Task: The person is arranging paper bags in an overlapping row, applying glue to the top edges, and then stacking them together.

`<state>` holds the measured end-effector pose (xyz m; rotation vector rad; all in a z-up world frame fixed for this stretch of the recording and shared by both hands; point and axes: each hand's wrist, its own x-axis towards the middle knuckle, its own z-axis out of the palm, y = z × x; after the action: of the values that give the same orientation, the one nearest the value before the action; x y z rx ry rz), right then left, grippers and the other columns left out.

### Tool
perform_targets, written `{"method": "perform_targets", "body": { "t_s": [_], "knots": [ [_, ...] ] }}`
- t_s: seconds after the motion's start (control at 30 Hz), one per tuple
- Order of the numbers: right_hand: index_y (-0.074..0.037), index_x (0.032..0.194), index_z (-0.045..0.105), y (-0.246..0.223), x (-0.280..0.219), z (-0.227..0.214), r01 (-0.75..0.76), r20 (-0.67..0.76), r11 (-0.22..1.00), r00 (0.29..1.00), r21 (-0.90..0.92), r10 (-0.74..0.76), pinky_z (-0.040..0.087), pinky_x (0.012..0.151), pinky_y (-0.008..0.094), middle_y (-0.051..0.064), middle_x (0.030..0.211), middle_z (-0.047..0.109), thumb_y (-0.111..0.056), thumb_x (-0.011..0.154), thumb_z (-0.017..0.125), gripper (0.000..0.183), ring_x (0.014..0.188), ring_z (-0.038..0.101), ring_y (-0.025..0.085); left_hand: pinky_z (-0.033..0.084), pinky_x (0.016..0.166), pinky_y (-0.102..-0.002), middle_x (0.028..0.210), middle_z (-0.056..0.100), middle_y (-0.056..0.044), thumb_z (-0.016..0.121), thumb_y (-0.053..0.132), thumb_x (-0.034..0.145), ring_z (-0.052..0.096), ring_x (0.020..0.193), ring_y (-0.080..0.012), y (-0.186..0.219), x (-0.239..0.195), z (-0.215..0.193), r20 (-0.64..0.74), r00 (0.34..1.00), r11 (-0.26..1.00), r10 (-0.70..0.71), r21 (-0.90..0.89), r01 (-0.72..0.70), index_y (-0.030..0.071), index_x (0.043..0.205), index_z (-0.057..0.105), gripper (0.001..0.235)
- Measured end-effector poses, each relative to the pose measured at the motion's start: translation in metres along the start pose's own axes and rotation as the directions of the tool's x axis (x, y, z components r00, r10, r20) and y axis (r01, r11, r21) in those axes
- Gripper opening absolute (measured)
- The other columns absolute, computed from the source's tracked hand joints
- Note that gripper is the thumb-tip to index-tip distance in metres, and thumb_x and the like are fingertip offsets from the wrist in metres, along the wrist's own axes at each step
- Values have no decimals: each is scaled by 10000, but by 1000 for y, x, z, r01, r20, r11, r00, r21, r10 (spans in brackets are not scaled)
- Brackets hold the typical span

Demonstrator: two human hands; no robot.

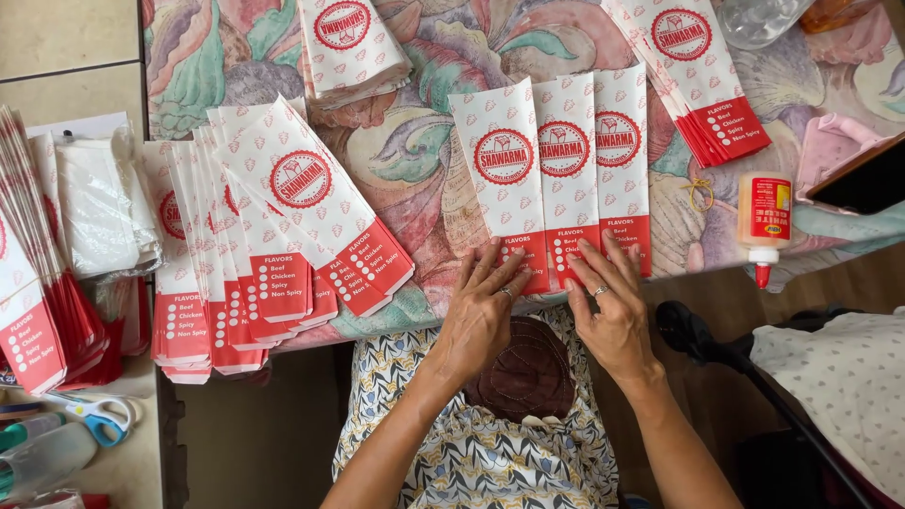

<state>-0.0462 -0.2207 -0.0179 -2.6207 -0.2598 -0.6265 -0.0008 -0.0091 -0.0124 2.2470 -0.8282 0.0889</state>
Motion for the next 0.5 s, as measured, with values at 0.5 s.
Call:
{"method": "perform_targets", "body": {
  "t_s": [0.5],
  "knots": [
    [-60, 1313, 686, -45, 19, 32, 143, -35, 969, 990, 200, -139, 193, 1282, 534, 176, 1518, 550, -99, 956, 689, 360, 1466, 436, 376, 263, 1165, -614, 1482, 526, -253, 563, 67, 931, 399, 1441, -459, -65, -43, -49, -445, 875, 755, -189, 504, 419, -34, 1326, 623, 412]
  ]
}}
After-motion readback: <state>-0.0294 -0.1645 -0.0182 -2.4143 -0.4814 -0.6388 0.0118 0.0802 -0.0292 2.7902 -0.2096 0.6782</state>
